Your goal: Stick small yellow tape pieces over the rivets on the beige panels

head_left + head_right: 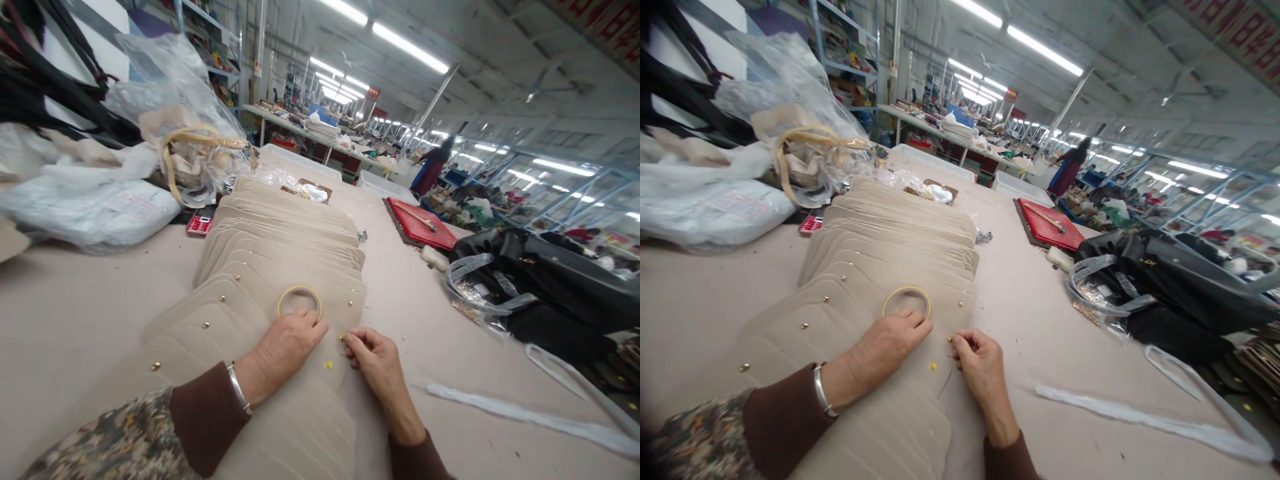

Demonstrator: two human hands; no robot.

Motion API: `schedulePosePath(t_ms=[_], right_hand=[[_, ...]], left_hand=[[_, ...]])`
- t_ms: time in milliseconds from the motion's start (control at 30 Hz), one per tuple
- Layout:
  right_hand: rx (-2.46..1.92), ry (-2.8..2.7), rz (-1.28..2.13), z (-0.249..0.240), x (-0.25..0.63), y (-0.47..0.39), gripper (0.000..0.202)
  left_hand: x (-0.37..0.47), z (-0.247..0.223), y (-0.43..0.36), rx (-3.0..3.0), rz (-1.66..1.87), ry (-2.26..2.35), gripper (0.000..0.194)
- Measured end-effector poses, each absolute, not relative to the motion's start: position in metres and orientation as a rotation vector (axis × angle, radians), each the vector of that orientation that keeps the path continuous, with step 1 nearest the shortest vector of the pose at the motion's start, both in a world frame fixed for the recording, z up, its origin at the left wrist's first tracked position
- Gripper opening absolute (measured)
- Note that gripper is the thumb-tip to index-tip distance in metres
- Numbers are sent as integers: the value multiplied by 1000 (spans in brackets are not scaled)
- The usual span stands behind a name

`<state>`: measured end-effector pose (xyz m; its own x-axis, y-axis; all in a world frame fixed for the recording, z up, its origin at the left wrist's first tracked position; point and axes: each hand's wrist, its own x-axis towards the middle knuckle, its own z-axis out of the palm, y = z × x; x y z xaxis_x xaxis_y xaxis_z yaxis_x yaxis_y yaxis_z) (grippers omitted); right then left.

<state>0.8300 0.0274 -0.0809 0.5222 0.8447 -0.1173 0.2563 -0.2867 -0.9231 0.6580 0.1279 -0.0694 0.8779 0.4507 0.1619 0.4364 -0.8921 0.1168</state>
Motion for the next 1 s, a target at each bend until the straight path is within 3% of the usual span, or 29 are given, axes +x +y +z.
schedulePosePath(t_ms=[500,1000], right_hand=[[-2115,-1440,356,-77,823,32,17],[-2141,-1394,225,-86,815,19,23]], left_hand=[[654,-58,122,2889,258,675,13],[651,-58,124,2880,224,657,14]])
